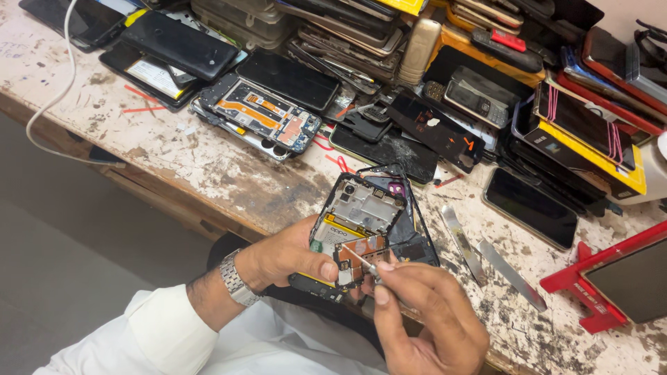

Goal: The person holds a disassembled smartphone and uses a screwdriver to remove screws from the motherboard area. They then detach a small component and reposition it within the chassis.

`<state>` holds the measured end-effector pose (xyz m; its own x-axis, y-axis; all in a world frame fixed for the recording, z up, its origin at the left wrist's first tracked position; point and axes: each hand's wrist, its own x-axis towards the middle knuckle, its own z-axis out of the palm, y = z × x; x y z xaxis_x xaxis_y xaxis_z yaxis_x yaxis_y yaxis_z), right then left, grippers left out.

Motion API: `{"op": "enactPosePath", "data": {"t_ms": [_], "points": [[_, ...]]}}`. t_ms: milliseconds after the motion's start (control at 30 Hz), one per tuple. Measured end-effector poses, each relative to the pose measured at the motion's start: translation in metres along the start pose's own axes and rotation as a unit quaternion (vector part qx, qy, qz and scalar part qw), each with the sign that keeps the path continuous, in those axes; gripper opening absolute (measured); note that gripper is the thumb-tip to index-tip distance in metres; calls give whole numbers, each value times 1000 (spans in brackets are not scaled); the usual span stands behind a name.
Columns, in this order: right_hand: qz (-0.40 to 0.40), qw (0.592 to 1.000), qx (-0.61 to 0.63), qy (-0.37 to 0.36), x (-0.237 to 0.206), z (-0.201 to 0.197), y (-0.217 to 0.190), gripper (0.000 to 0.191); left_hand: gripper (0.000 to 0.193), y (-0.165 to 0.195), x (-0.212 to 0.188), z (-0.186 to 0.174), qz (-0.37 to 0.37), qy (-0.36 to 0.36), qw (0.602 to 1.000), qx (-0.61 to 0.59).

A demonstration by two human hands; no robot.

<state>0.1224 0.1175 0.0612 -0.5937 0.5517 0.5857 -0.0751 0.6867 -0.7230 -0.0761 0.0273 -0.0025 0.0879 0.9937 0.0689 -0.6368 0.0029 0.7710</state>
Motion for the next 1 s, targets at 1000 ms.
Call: {"op": "enactPosePath", "data": {"t_ms": [1000], "points": [[-28,999,17,4,2,1,2,28,76,-5,0,-6,15,36,999,24]]}}
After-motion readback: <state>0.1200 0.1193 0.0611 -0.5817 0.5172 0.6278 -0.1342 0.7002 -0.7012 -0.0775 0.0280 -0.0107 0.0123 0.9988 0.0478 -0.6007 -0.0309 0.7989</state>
